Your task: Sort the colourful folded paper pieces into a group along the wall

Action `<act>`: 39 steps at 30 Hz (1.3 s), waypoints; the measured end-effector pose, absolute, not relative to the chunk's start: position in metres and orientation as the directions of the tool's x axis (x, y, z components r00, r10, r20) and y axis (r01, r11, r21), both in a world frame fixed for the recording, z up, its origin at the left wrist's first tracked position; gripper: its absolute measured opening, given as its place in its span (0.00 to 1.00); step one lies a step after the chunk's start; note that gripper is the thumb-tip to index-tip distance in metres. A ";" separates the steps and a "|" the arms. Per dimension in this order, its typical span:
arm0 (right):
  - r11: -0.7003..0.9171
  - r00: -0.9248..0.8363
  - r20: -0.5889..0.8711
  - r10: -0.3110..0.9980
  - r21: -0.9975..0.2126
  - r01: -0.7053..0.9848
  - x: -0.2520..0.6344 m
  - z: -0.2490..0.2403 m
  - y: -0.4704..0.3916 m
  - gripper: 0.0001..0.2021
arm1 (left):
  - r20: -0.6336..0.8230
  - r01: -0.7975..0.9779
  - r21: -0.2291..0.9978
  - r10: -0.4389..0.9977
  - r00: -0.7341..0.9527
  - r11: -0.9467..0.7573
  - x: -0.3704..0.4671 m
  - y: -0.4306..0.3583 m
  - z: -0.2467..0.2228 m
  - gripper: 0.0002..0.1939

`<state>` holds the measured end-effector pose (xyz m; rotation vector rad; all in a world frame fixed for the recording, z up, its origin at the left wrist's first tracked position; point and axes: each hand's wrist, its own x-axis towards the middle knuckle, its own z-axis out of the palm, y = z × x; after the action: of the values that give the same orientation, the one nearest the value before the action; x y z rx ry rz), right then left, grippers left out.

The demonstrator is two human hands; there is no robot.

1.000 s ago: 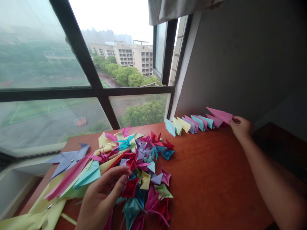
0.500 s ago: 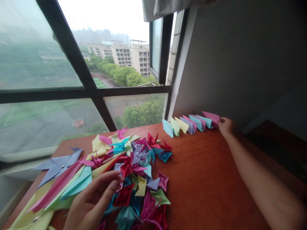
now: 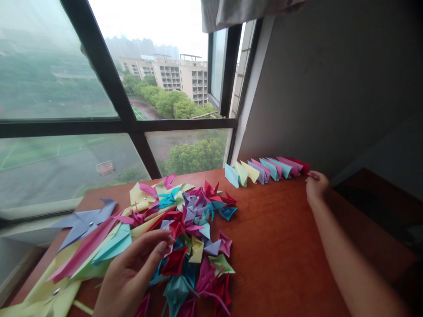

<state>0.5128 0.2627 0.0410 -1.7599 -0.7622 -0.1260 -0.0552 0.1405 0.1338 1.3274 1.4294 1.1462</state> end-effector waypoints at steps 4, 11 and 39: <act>-0.012 0.790 0.434 0.433 -0.873 0.487 0.451 0.052 0.254 0.16 | 0.016 0.213 0.977 0.998 -0.059 -0.003 -0.055 0.142 0.134 0.16; 0.253 0.539 0.466 0.701 -0.870 0.424 0.303 0.102 0.240 0.11 | 0.040 0.222 0.974 0.999 0.020 -0.044 -0.055 0.143 0.135 0.15; 0.307 0.125 0.391 0.912 -0.853 0.422 0.193 0.088 0.199 0.10 | 0.529 0.968 0.236 0.847 -0.054 -0.086 -0.119 0.150 0.140 0.17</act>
<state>0.1933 0.1990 0.0879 -1.2928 -1.4815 0.5635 -0.1187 0.1497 0.1402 2.2927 2.2519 0.9620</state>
